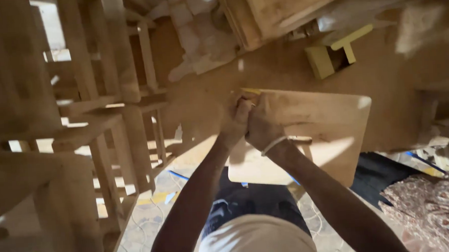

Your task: The person uses an orbital sander to smooth the surfaces and edges of several wooden stools, handling them one at a time and turning them over to reach different parts.

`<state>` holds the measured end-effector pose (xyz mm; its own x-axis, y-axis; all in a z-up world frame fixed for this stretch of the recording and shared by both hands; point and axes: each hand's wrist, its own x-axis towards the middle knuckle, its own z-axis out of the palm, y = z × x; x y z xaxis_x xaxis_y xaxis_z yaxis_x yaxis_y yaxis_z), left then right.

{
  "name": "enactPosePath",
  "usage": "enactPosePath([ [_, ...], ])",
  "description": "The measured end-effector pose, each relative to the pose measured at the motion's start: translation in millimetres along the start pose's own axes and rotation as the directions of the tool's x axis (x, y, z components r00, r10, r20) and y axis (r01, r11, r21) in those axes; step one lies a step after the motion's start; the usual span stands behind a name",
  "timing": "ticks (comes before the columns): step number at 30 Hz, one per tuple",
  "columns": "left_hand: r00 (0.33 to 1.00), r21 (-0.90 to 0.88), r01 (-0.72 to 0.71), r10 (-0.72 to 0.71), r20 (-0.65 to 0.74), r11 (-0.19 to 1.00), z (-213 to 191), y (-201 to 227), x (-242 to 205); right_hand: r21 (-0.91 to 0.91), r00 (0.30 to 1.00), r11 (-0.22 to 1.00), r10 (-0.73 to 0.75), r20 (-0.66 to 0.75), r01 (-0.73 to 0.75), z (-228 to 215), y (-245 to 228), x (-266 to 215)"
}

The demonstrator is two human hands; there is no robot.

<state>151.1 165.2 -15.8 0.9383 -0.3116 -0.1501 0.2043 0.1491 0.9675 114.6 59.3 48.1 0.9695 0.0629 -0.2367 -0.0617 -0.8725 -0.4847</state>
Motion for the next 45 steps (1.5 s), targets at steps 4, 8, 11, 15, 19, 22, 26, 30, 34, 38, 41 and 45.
enactPosePath([
  [4,0.982,0.033,-0.169,0.165,0.094,0.985,13.7,9.4,-4.9,0.100,0.993,0.993,0.080,-0.089,-0.071,-8.0,1.1,-21.2],
  [8,0.997,0.131,0.024,-0.033,0.065,0.991,25.6,21.9,-18.1,0.122,0.999,0.992,0.044,-0.002,-0.043,0.9,16.7,-33.9],
  [11,0.997,0.080,-0.049,0.043,0.067,0.996,29.6,10.6,3.2,0.057,0.982,0.985,0.153,0.108,-0.160,3.9,34.6,-20.3],
  [15,0.977,0.032,-0.212,0.210,0.044,0.977,6.2,-18.5,6.8,-0.110,0.999,0.994,0.007,-0.039,-0.011,25.9,24.4,2.9],
  [19,0.995,-0.030,-0.033,0.030,-0.095,0.999,-40.6,-17.6,-2.1,0.051,0.991,0.997,-0.054,-0.125,0.060,33.0,-12.3,22.0],
  [22,0.994,-0.085,-0.106,0.106,-0.006,0.991,-23.1,-11.2,7.7,0.162,0.983,0.986,-0.021,-0.184,0.051,21.2,1.1,14.4],
  [26,0.944,0.061,-0.320,0.312,0.111,0.946,52.0,-29.2,27.7,-0.693,0.972,0.721,-0.171,-0.160,0.012,10.9,61.2,-20.5],
  [30,0.921,0.015,-0.301,0.287,0.262,0.953,135.5,-33.1,39.1,-0.686,0.937,0.689,-0.028,-0.348,-0.234,-39.0,121.3,-71.6],
  [34,0.891,0.133,-0.270,0.196,0.409,0.954,194.2,-27.8,36.9,0.006,0.870,0.908,0.402,-0.285,-0.418,-63.2,146.2,-79.2],
  [38,0.915,0.169,-0.277,0.206,0.348,0.946,195.5,-37.8,23.8,-0.153,0.900,0.921,0.298,-0.318,-0.359,-51.0,156.5,-94.8],
  [41,0.935,0.188,-0.304,0.255,0.248,0.934,151.0,-58.3,14.2,-0.554,0.975,0.810,0.088,-0.206,-0.191,6.3,144.3,-83.5],
  [45,0.980,0.002,-0.053,0.052,0.190,0.999,42.1,-59.6,-10.2,-0.862,0.867,0.500,-0.464,-0.181,0.087,54.6,76.9,-50.2],
])
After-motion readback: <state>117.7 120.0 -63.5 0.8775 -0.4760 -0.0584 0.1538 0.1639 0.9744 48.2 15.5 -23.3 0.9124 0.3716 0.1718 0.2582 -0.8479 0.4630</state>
